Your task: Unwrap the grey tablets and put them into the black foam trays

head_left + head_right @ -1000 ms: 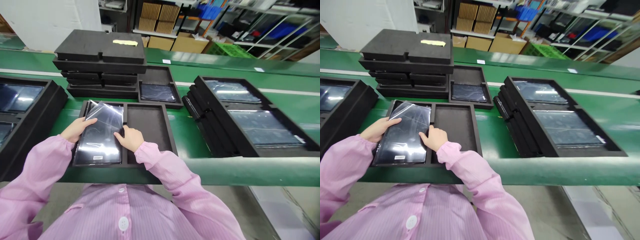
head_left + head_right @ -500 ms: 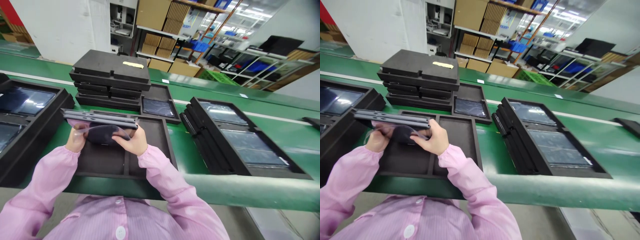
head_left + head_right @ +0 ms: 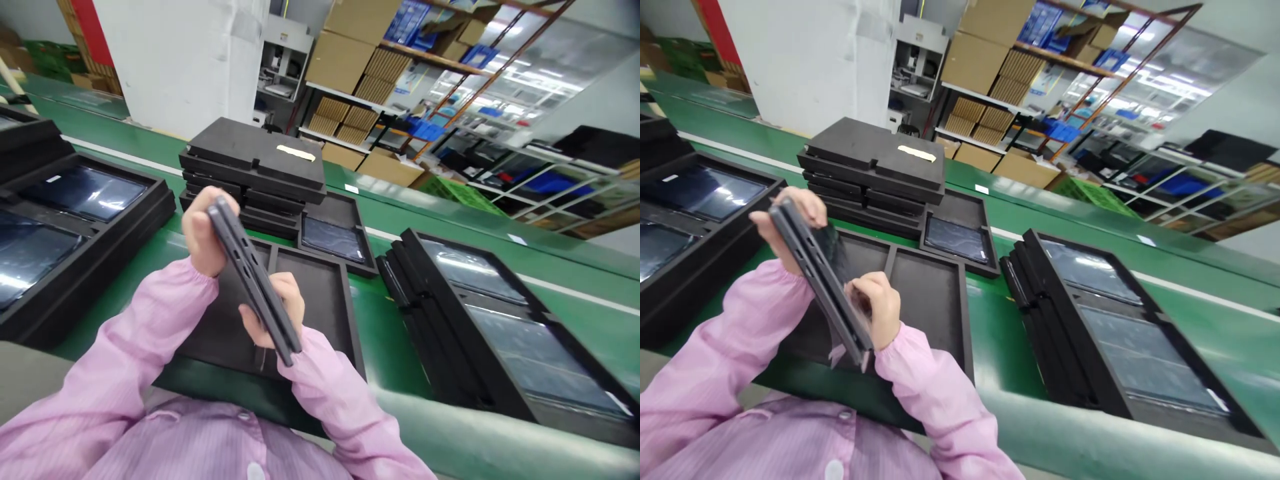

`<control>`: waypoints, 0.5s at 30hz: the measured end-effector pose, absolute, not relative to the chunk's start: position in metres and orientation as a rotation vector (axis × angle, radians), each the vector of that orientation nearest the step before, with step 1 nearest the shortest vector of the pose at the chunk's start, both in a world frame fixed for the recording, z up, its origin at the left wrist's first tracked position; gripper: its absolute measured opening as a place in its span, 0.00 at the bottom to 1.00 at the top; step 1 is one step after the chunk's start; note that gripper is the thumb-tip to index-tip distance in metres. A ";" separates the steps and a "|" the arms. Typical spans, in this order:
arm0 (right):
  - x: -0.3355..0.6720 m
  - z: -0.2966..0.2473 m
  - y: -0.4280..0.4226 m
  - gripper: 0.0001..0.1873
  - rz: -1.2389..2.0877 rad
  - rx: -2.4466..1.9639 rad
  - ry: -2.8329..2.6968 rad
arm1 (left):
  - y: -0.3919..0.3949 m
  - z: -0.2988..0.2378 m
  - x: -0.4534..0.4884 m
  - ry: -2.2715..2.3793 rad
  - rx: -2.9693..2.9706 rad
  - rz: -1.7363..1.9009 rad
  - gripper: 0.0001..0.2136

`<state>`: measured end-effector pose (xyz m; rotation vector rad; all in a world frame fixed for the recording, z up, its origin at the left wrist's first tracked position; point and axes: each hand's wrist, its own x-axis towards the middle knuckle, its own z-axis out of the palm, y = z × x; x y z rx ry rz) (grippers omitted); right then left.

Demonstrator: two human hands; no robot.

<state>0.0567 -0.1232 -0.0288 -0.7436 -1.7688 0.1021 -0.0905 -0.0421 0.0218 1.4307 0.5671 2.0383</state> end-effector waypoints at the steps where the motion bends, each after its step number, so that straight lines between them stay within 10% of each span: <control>1: 0.058 -0.029 -0.125 0.22 0.142 -0.764 -1.808 | -0.034 0.027 -0.085 0.486 1.489 2.000 0.31; 7: 0.070 -0.016 -0.148 0.46 0.578 -0.852 -1.872 | -0.003 0.022 -0.061 0.428 1.653 1.602 0.31; 15: 0.067 -0.005 -0.167 0.21 0.839 -0.899 -1.536 | -0.009 0.018 -0.057 0.359 1.744 1.504 0.33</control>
